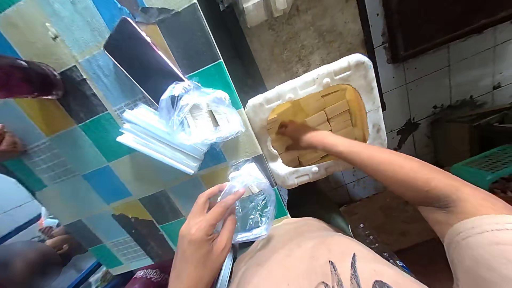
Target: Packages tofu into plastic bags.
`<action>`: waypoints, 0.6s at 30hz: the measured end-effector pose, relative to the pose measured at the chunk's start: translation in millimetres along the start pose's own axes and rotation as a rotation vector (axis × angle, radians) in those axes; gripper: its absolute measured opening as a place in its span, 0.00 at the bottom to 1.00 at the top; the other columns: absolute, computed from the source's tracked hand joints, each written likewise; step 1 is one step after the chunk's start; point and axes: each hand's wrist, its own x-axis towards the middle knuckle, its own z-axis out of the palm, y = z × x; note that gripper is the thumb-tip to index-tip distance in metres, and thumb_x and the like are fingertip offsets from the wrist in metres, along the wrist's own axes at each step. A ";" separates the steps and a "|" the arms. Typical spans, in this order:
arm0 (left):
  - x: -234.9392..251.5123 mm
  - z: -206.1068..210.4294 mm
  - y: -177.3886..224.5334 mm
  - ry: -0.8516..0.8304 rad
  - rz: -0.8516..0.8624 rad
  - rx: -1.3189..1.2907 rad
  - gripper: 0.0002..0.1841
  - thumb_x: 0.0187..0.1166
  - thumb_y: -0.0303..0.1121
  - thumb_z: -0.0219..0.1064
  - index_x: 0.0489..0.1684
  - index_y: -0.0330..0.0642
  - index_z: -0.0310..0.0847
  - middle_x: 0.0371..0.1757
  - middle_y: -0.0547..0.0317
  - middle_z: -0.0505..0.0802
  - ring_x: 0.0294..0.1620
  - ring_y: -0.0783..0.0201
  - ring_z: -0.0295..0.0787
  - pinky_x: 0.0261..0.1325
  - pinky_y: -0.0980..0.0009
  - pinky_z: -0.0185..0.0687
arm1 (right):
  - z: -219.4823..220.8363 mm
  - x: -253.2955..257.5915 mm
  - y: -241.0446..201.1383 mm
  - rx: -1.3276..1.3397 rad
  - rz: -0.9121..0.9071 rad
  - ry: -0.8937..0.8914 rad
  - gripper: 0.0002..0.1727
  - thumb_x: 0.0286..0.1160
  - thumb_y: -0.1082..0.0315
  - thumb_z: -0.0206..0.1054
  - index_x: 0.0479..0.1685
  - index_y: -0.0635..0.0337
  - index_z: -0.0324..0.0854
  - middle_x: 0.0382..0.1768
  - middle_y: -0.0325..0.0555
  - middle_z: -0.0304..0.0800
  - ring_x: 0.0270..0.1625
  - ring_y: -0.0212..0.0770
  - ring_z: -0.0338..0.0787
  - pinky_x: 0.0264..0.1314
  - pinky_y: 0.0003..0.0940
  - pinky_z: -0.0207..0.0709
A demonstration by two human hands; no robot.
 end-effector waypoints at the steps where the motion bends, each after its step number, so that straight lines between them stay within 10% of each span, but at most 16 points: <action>1: -0.8 -0.6 -1.0 0.009 -0.003 -0.005 0.17 0.75 0.28 0.60 0.55 0.46 0.94 0.63 0.42 0.89 0.55 0.71 0.88 0.57 0.83 0.80 | -12.0 -3.9 10.2 0.033 0.033 0.101 0.27 0.69 0.71 0.79 0.70 0.68 0.82 0.72 0.68 0.79 0.74 0.69 0.80 0.75 0.66 0.73; 6: -3.0 -1.0 -7.9 0.032 -0.010 -0.005 0.17 0.76 0.29 0.61 0.55 0.46 0.94 0.63 0.42 0.89 0.52 0.72 0.88 0.54 0.83 0.80 | -81.4 -29.0 33.5 -0.063 0.519 0.172 0.20 0.83 0.78 0.59 0.71 0.66 0.82 0.68 0.73 0.83 0.76 0.73 0.78 0.78 0.71 0.65; 9: -3.2 -0.4 -9.2 0.035 -0.003 -0.016 0.17 0.76 0.29 0.61 0.55 0.46 0.94 0.63 0.42 0.88 0.52 0.71 0.87 0.55 0.82 0.80 | -69.0 -34.2 60.1 -0.164 0.308 0.082 0.16 0.78 0.82 0.63 0.60 0.67 0.89 0.60 0.68 0.90 0.68 0.70 0.85 0.74 0.69 0.71; 13: -4.7 -1.5 -9.6 0.037 -0.011 -0.016 0.17 0.76 0.29 0.60 0.56 0.47 0.94 0.64 0.42 0.88 0.50 0.72 0.88 0.54 0.82 0.81 | -50.6 -33.8 55.6 -0.264 0.244 -0.063 0.30 0.70 0.81 0.74 0.76 0.69 0.77 0.76 0.68 0.76 0.77 0.72 0.76 0.76 0.69 0.71; 18: -5.1 -1.1 -10.2 0.038 -0.016 -0.013 0.17 0.76 0.29 0.60 0.56 0.47 0.94 0.64 0.42 0.88 0.51 0.70 0.88 0.54 0.81 0.81 | -44.7 -34.3 55.8 -0.346 0.228 -0.119 0.30 0.64 0.79 0.79 0.71 0.71 0.79 0.76 0.66 0.75 0.79 0.72 0.73 0.75 0.68 0.70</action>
